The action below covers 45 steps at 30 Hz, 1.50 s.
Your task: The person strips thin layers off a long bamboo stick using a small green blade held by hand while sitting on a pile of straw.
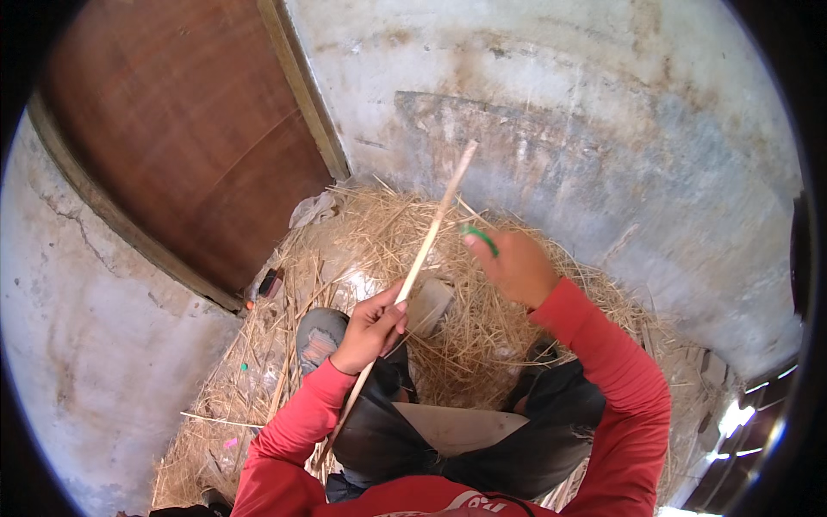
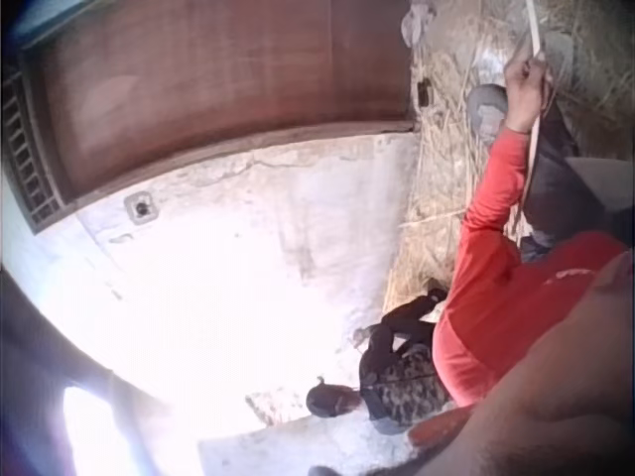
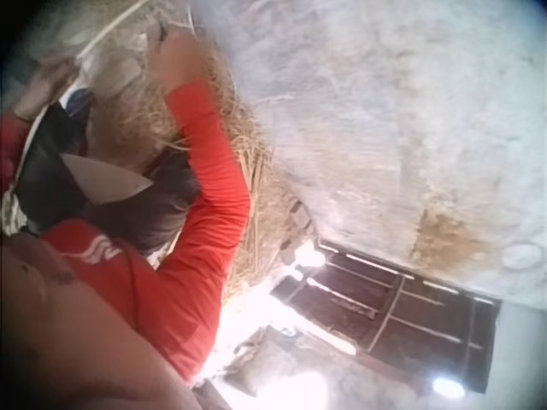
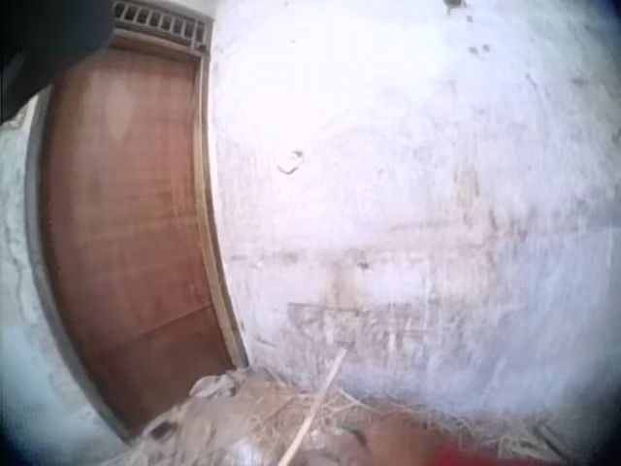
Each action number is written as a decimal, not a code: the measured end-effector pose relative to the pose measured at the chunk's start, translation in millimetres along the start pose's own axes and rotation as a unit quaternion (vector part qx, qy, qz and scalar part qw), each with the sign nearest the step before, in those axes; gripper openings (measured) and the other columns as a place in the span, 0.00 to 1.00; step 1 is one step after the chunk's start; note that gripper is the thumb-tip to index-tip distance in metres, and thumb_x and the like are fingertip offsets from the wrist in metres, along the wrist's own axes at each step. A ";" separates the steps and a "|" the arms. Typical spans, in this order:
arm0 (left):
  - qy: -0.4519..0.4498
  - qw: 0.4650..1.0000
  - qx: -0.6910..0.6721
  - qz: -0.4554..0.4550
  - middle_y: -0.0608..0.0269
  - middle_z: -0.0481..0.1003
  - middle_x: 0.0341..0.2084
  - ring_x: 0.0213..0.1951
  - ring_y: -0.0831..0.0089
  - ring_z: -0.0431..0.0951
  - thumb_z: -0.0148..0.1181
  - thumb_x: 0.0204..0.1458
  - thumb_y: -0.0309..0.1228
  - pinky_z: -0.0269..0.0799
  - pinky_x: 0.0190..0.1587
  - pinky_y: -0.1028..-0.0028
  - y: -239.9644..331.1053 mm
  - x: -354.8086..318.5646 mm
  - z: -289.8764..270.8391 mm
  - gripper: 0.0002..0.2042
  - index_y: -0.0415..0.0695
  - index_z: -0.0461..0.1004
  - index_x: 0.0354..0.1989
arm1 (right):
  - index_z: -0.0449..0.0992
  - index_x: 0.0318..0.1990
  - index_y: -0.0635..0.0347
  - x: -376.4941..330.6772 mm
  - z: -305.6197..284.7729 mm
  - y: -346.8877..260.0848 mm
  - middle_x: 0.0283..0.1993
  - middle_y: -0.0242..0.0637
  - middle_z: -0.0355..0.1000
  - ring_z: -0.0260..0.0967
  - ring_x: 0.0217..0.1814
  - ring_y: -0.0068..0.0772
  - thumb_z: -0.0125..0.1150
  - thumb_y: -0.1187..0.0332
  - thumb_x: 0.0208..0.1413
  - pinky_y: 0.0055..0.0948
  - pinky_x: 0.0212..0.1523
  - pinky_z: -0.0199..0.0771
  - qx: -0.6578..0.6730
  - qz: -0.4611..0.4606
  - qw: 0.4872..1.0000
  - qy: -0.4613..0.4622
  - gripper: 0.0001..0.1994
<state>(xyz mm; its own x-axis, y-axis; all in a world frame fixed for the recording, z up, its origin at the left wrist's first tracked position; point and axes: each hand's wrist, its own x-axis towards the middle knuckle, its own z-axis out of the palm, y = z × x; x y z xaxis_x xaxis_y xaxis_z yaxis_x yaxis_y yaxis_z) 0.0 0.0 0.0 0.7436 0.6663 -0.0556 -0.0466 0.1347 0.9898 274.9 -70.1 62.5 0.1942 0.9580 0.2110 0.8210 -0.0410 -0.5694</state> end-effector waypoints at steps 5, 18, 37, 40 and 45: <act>-0.035 0.997 -0.064 -0.037 0.76 0.55 0.16 0.15 0.86 0.51 0.47 0.71 0.28 0.48 0.17 0.80 9.1 8.8 14.3 0.21 0.45 0.63 0.72 | 0.82 0.38 0.59 5.2 15.0 0.3 0.23 0.51 0.74 0.73 0.27 0.60 0.46 0.44 0.70 0.55 0.31 0.71 -0.038 0.001 0.999 -0.009 0.27; -0.081 0.995 -0.027 -0.056 0.74 0.64 0.16 0.15 0.87 0.60 0.51 0.70 0.28 0.55 0.18 0.82 -38.6 -45.5 -32.1 0.22 0.47 0.65 0.72 | 0.81 0.45 0.69 51.7 -79.9 213.5 0.28 0.54 0.76 0.79 0.38 0.51 0.51 0.46 0.68 0.44 0.42 0.76 -0.067 0.237 0.933 0.262 0.29; -0.053 0.998 0.016 -0.006 0.72 0.67 0.19 0.14 0.87 0.60 0.49 0.71 0.32 0.58 0.17 0.83 10.2 28.7 15.0 0.25 0.50 0.58 0.75 | 0.76 0.35 0.62 57.1 21.4 19.8 0.20 0.23 0.61 0.58 0.21 0.19 0.64 0.53 0.63 0.31 0.24 0.59 0.361 0.097 0.927 0.039 0.18; -0.046 0.999 -0.008 0.003 0.75 0.60 0.15 0.12 0.86 0.55 0.47 0.72 0.32 0.53 0.15 0.81 16.9 52.1 23.0 0.24 0.49 0.57 0.75 | 0.77 0.33 0.63 42.5 27.5 8.6 0.17 0.32 0.63 0.60 0.19 0.30 0.62 0.51 0.64 0.36 0.25 0.62 0.221 -0.002 0.974 0.040 0.21; -0.037 0.992 -0.117 0.015 0.77 0.54 0.13 0.12 0.85 0.50 0.47 0.72 0.31 0.46 0.16 0.78 -1.7 63.1 13.7 0.23 0.46 0.59 0.74 | 0.79 0.33 0.63 17.9 24.3 -5.4 0.19 0.48 0.69 0.70 0.21 0.51 0.54 0.48 0.67 0.48 0.27 0.68 0.078 -0.037 0.996 0.006 0.24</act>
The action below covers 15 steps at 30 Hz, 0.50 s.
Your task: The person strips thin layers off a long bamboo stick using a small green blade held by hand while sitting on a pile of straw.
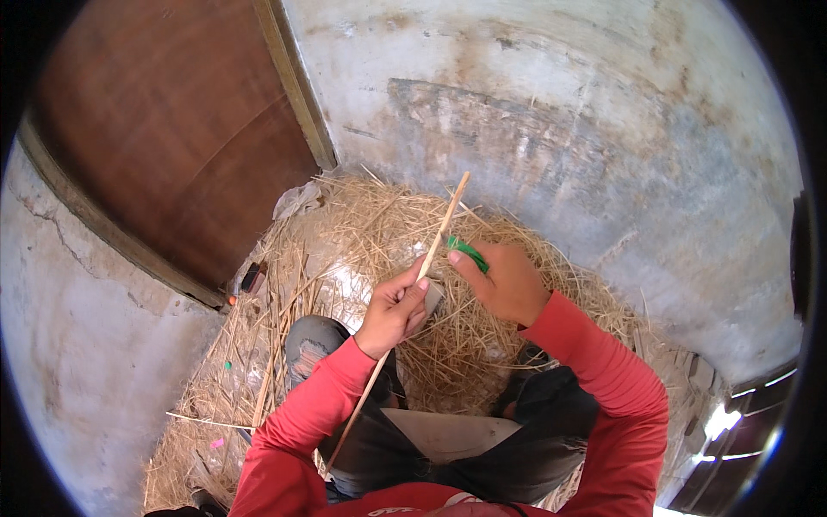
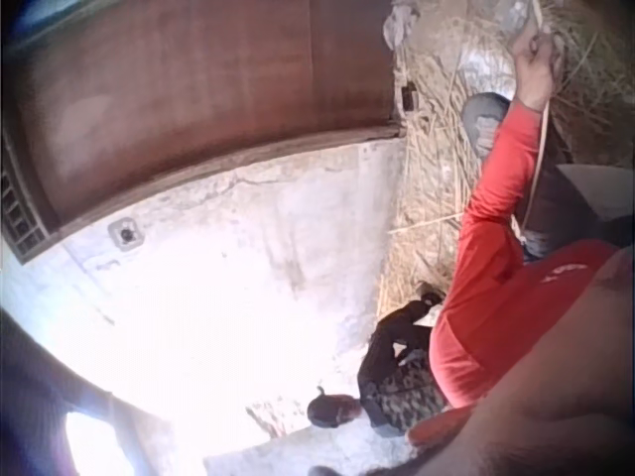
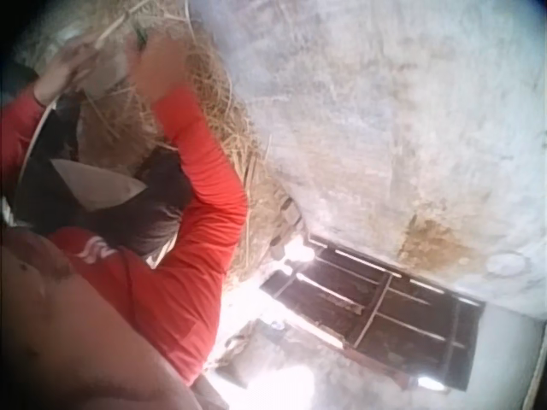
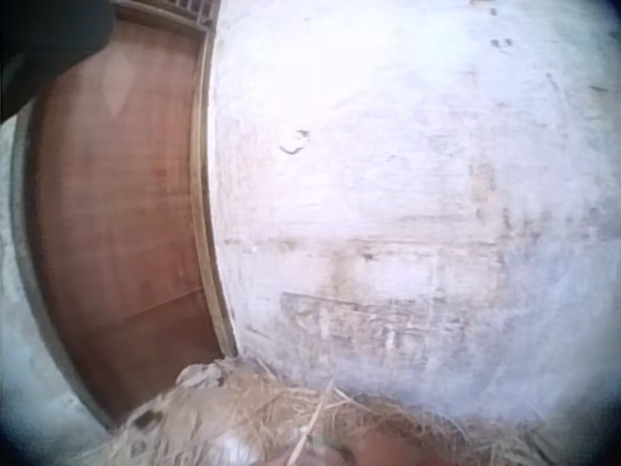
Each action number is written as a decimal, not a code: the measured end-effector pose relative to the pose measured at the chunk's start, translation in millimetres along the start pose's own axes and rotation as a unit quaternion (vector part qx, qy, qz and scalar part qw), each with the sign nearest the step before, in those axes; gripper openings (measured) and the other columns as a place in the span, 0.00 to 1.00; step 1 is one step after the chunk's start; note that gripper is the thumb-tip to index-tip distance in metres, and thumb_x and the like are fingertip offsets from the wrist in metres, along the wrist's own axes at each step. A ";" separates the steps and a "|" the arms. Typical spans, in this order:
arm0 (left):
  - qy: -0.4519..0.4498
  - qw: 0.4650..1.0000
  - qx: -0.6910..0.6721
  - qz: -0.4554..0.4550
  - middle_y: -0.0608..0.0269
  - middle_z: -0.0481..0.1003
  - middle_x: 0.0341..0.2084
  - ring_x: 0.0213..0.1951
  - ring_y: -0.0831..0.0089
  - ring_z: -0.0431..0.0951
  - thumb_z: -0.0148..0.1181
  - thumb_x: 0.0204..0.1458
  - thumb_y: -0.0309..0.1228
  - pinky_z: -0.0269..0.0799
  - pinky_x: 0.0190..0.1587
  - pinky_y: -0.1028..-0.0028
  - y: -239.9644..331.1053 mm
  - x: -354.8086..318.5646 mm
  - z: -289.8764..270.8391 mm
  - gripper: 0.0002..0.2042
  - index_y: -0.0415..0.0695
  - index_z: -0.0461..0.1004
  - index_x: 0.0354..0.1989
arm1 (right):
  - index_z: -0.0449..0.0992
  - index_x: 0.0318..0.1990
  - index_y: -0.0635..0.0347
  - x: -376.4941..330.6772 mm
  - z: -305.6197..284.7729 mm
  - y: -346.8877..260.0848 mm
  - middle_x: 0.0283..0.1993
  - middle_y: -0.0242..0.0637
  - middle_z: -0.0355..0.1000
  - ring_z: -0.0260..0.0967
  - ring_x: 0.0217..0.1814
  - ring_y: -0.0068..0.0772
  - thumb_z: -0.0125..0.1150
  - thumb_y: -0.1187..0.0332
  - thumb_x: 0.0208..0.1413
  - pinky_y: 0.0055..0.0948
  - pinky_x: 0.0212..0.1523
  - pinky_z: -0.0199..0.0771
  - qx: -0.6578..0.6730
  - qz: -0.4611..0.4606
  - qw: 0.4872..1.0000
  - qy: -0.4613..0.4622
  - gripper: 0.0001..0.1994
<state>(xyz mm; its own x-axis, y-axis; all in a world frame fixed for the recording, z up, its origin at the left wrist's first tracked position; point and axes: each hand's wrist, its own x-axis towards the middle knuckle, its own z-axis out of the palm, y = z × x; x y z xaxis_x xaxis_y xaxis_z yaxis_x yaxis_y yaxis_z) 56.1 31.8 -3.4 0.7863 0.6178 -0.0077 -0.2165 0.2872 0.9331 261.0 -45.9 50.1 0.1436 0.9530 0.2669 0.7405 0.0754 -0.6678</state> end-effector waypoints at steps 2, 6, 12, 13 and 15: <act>0.001 1.000 -0.006 -0.005 0.77 0.55 0.13 0.12 0.85 0.50 0.47 0.72 0.30 0.47 0.16 0.78 0.1 -1.4 0.1 0.23 0.46 0.60 0.74 | 0.80 0.34 0.62 -8.6 3.8 -0.3 0.19 0.50 0.71 0.72 0.22 0.55 0.51 0.47 0.68 0.50 0.27 0.70 -0.035 0.013 0.999 -0.029 0.25; 0.029 0.999 -0.017 -0.007 0.77 0.55 0.14 0.13 0.86 0.50 0.49 0.71 0.29 0.47 0.17 0.79 -15.4 0.6 -3.0 0.23 0.46 0.60 0.74 | 0.81 0.37 0.61 -10.4 11.1 -7.2 0.20 0.50 0.72 0.73 0.24 0.58 0.48 0.47 0.69 0.53 0.28 0.73 -0.092 0.010 0.993 -0.078 0.25; 0.004 0.999 0.008 -0.053 0.78 0.55 0.16 0.14 0.86 0.49 0.52 0.69 0.28 0.47 0.17 0.79 -10.4 -24.7 -2.4 0.23 0.45 0.62 0.73 | 0.79 0.34 0.66 22.8 7.6 76.4 0.18 0.50 0.69 0.70 0.21 0.48 0.45 0.42 0.69 0.48 0.26 0.71 -0.121 0.040 0.989 0.078 0.32; -0.053 0.996 0.021 -0.063 0.78 0.55 0.16 0.15 0.86 0.49 0.51 0.70 0.28 0.48 0.18 0.79 -14.1 -42.7 0.6 0.23 0.45 0.62 0.73 | 0.77 0.31 0.69 36.0 -17.8 108.5 0.17 0.49 0.68 0.69 0.21 0.44 0.44 0.40 0.69 0.47 0.27 0.71 -0.112 0.086 0.983 0.120 0.35; -0.134 0.990 -0.014 -0.042 0.78 0.56 0.16 0.15 0.86 0.52 0.51 0.70 0.29 0.49 0.18 0.79 -15.5 -62.3 -3.3 0.24 0.46 0.60 0.74 | 0.77 0.29 0.71 40.4 -52.8 140.5 0.19 0.52 0.70 0.71 0.23 0.47 0.44 0.41 0.70 0.49 0.31 0.71 -0.130 0.174 0.968 0.126 0.36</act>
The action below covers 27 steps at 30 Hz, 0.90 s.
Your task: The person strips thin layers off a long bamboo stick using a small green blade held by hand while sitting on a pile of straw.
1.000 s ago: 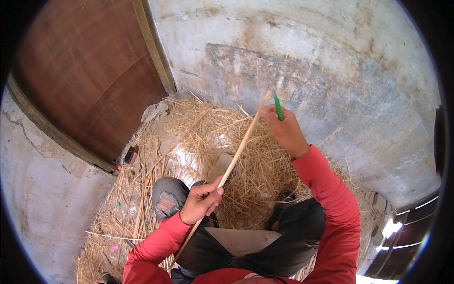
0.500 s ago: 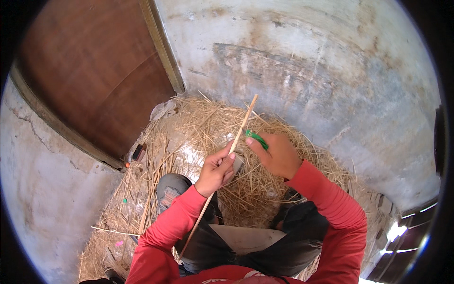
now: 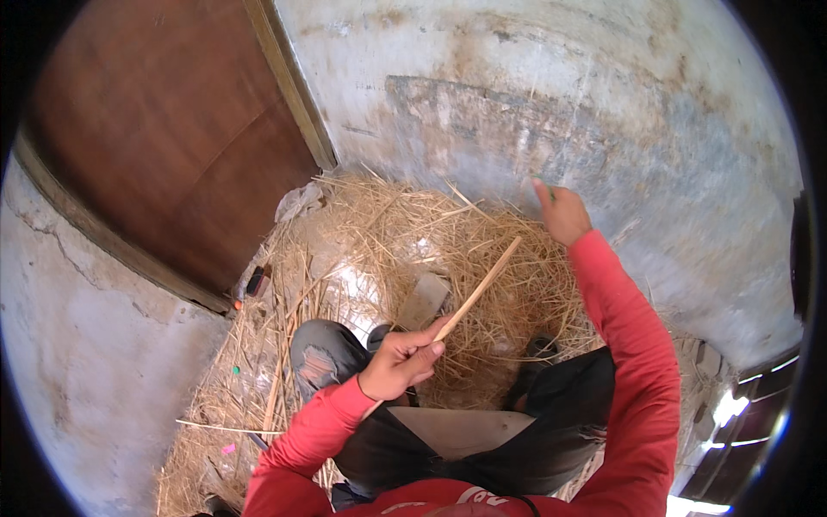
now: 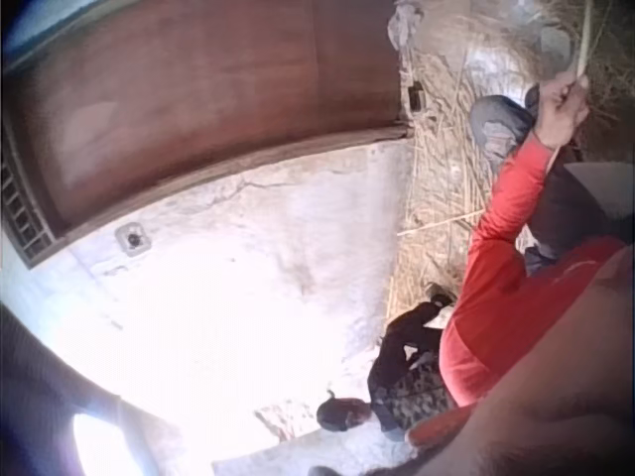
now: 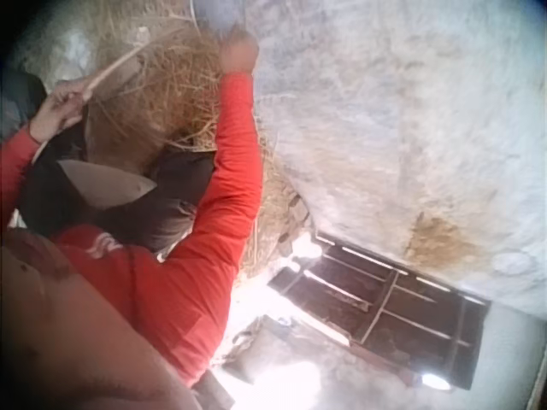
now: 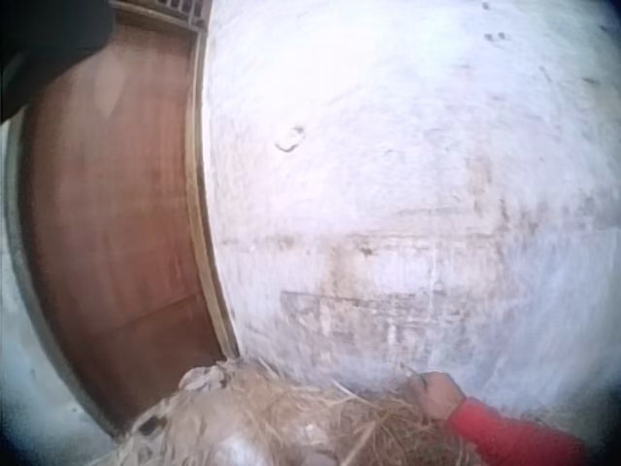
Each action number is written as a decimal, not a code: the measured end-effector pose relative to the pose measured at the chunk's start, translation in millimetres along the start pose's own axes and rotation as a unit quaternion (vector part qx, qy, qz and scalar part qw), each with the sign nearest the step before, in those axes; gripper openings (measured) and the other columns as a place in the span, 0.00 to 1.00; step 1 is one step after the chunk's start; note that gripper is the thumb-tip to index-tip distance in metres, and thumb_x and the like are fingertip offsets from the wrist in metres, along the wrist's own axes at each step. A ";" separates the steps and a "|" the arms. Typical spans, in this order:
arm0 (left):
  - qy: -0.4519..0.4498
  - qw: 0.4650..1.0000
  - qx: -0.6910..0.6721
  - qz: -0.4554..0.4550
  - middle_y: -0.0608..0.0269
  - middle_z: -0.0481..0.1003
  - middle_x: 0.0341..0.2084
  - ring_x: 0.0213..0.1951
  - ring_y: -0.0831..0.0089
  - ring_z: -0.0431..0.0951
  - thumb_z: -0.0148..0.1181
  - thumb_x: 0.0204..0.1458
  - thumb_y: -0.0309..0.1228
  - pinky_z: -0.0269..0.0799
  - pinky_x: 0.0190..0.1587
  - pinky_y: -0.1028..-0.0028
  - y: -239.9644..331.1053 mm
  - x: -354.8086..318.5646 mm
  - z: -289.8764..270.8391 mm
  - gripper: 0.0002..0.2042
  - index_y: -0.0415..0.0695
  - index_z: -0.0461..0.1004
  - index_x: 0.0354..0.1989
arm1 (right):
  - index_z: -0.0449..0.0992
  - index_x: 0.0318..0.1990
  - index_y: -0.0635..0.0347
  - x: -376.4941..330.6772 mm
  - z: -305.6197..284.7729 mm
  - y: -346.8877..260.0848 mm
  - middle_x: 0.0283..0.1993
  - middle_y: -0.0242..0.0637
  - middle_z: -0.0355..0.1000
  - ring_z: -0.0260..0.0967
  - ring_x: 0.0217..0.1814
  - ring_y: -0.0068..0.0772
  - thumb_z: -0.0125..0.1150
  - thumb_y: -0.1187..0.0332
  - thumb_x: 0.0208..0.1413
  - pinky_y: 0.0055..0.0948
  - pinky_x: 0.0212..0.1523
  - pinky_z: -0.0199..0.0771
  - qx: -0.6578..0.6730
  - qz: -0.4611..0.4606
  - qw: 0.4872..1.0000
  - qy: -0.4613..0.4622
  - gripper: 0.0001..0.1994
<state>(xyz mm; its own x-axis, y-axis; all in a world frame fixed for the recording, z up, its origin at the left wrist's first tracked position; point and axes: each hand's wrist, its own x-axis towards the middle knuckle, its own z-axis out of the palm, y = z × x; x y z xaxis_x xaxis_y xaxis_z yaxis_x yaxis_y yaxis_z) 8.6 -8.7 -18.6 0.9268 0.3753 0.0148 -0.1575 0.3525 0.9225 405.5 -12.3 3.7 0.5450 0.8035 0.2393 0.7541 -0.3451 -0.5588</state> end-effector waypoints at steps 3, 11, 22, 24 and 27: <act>0.162 0.984 0.072 -0.010 0.78 0.57 0.17 0.16 0.86 0.54 0.52 0.70 0.29 0.50 0.19 0.79 -14.6 11.8 -29.1 0.24 0.46 0.61 0.73 | 0.79 0.31 0.70 -23.1 -13.7 -35.5 0.22 0.56 0.73 0.73 0.26 0.56 0.45 0.42 0.70 0.54 0.34 0.70 0.038 -0.009 0.998 -0.041 0.34; 0.244 0.940 0.230 0.058 0.80 0.65 0.21 0.21 0.90 0.57 0.54 0.68 0.27 0.52 0.24 0.83 -15.5 34.6 -19.5 0.22 0.40 0.66 0.70 | 0.81 0.34 0.63 -117.7 27.9 -128.5 0.23 0.56 0.73 0.73 0.27 0.64 0.46 0.42 0.69 0.54 0.30 0.72 -0.005 -0.182 0.960 -0.213 0.31; 0.250 0.907 0.334 0.049 0.73 0.76 0.36 0.36 0.88 0.68 0.58 0.65 0.25 0.68 0.42 0.83 -29.1 16.2 -29.2 0.22 0.34 0.68 0.66 | 0.80 0.30 0.63 -117.7 45.8 -115.6 0.27 0.57 0.75 0.76 0.32 0.62 0.39 0.39 0.70 0.58 0.38 0.74 -0.005 -0.151 0.964 -0.220 0.35; 0.239 0.901 0.357 0.065 0.71 0.76 0.33 0.34 0.87 0.67 0.58 0.64 0.25 0.67 0.39 0.82 -30.5 7.7 -27.7 0.20 0.33 0.70 0.64 | 0.78 0.30 0.64 -89.1 51.1 -96.5 0.24 0.55 0.72 0.72 0.27 0.58 0.39 0.39 0.70 0.55 0.36 0.71 -0.014 -0.090 0.978 -0.188 0.35; 0.212 0.892 0.389 0.086 0.70 0.76 0.28 0.28 0.86 0.66 0.59 0.64 0.25 0.66 0.32 0.80 -27.6 -6.9 -21.1 0.18 0.32 0.73 0.60 | 0.74 0.27 0.69 -32.3 28.7 -33.7 0.17 0.51 0.65 0.62 0.19 0.52 0.41 0.40 0.71 0.52 0.31 0.66 -0.010 -0.035 0.995 -0.088 0.36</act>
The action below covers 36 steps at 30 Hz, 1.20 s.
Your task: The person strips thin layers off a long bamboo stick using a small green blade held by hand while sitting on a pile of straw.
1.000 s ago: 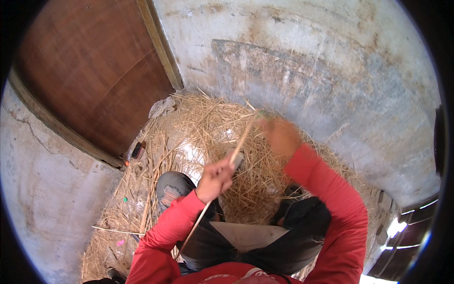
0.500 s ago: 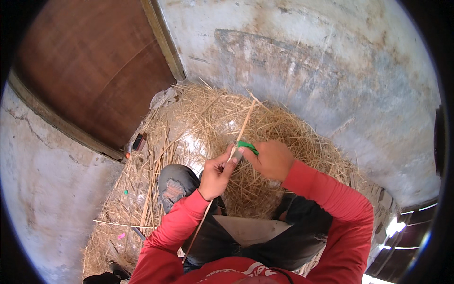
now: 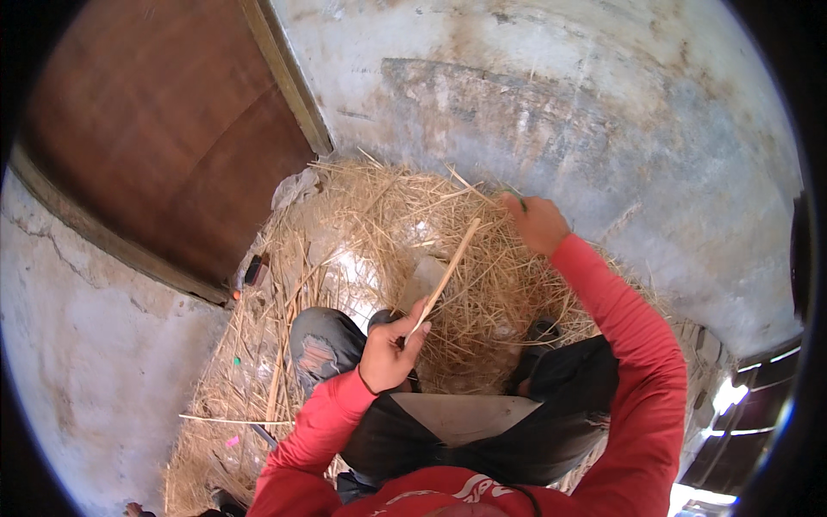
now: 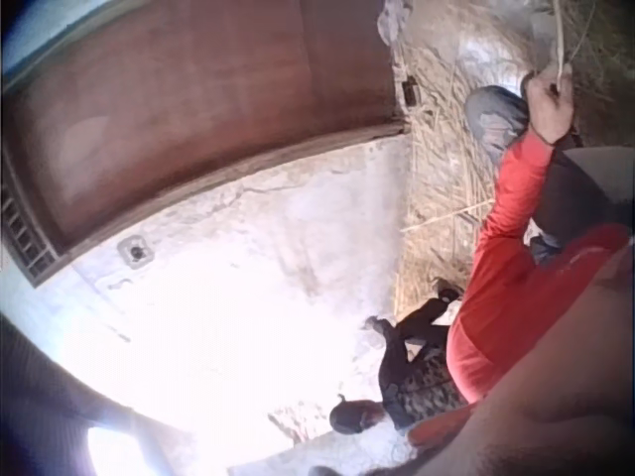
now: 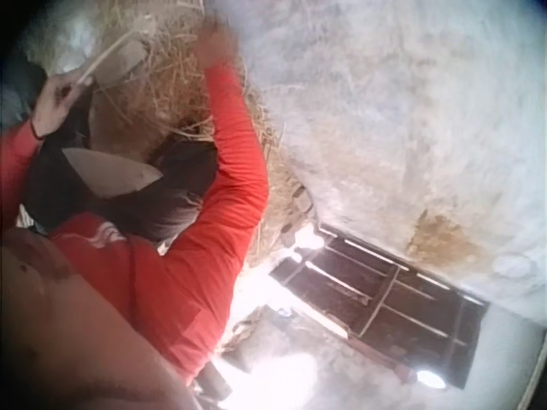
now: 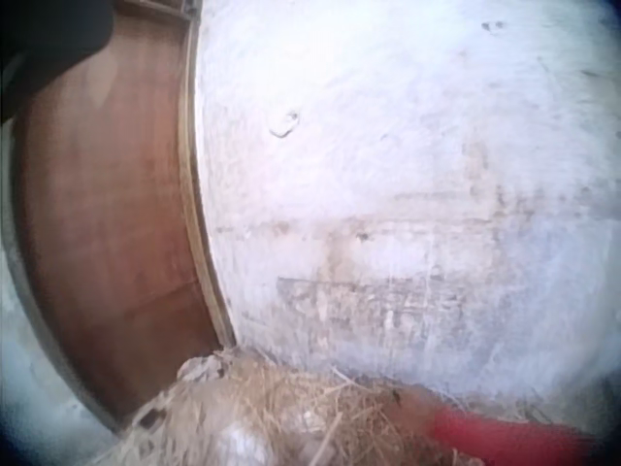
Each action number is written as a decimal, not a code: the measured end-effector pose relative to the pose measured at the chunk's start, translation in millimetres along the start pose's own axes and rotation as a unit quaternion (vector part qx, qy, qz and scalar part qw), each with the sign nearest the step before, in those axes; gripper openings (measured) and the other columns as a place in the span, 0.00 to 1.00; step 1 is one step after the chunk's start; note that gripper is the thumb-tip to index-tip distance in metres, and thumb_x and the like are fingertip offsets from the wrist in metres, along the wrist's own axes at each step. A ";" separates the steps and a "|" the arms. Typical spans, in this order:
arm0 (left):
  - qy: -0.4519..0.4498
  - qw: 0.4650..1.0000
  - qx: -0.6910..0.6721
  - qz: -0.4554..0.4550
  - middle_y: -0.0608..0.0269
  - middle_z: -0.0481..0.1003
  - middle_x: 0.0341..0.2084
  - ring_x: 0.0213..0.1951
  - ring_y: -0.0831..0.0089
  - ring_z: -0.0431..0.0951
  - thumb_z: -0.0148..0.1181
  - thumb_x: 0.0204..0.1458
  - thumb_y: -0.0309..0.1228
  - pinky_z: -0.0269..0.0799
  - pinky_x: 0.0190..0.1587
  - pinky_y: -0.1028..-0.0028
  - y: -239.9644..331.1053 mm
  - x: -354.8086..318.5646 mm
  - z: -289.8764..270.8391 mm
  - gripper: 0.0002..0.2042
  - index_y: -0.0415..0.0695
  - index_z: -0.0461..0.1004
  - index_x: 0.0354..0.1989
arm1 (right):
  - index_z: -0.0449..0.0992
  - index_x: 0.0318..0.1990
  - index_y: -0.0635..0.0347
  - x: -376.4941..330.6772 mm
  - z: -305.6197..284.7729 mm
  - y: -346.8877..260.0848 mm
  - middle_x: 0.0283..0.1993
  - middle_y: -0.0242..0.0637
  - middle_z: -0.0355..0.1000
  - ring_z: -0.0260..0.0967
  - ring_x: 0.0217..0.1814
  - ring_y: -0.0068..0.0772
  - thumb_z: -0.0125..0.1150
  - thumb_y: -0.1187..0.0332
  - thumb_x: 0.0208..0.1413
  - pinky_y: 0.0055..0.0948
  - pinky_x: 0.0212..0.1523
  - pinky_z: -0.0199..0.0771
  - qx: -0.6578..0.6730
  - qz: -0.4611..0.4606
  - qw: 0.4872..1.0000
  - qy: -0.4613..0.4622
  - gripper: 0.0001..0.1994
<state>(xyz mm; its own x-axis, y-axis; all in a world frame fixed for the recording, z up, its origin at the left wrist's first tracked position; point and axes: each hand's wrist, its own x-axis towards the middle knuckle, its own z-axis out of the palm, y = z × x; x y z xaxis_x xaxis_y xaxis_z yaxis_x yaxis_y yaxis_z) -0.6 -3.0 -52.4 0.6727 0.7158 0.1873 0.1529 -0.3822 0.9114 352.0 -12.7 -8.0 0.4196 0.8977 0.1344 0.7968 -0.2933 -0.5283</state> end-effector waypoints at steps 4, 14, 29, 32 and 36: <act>0.011 0.994 -0.106 -0.026 0.75 0.69 0.20 0.19 0.87 0.63 0.57 0.67 0.27 0.60 0.23 0.80 -3.5 9.9 -8.0 0.19 0.37 0.71 0.65 | 0.67 0.22 0.70 -24.8 -9.1 -18.7 0.15 0.45 0.56 0.52 0.18 0.40 0.43 0.43 0.72 0.48 0.27 0.57 0.067 -0.051 0.995 0.046 0.35; 0.061 0.972 -0.216 -0.067 0.81 0.58 0.15 0.17 0.88 0.58 0.49 0.71 0.34 0.51 0.18 0.82 63.2 49.6 -85.5 0.20 0.43 0.67 0.68 | 0.71 0.24 0.70 -50.7 -19.6 -61.9 0.17 0.51 0.60 0.58 0.19 0.48 0.47 0.43 0.70 0.49 0.28 0.59 0.123 -0.093 0.988 -0.016 0.34; 0.489 0.792 -0.158 0.329 0.53 0.74 0.46 0.51 0.64 0.73 0.41 0.73 0.44 0.72 0.55 0.67 165.0 20.9 -128.7 0.20 0.38 0.70 0.53 | 0.78 0.38 0.63 -88.8 -29.1 -100.0 0.20 0.36 0.67 0.65 0.21 0.38 0.57 0.46 0.66 0.39 0.27 0.65 0.262 -0.179 0.946 -0.060 0.24; 0.364 0.820 -0.401 0.184 0.52 0.73 0.58 0.66 0.59 0.70 0.42 0.72 0.44 0.70 0.69 0.64 126.9 9.1 -49.0 0.18 0.42 0.70 0.53 | 0.79 0.46 0.63 -90.5 -24.8 -112.7 0.23 0.26 0.67 0.63 0.22 0.27 0.59 0.49 0.66 0.32 0.27 0.62 0.406 -0.147 0.897 -0.091 0.22; 0.304 0.757 -0.572 0.086 0.46 0.70 0.60 0.67 0.56 0.69 0.46 0.71 0.43 0.72 0.68 0.63 107.2 -8.0 23.3 0.18 0.41 0.67 0.57 | 0.78 0.51 0.63 -93.7 -24.7 -119.0 0.23 0.20 0.63 0.57 0.21 0.15 0.59 0.57 0.69 0.22 0.23 0.55 0.531 -0.058 0.837 -0.115 0.17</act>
<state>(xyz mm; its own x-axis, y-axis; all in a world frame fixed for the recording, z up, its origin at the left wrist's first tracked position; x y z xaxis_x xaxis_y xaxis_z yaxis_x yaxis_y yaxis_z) 27.2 -63.3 35.3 0.1013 0.9824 0.1567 -0.8599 0.0072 0.5103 228.6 -70.1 63.0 0.1741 0.9752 0.1368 -0.0618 0.1495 -0.9868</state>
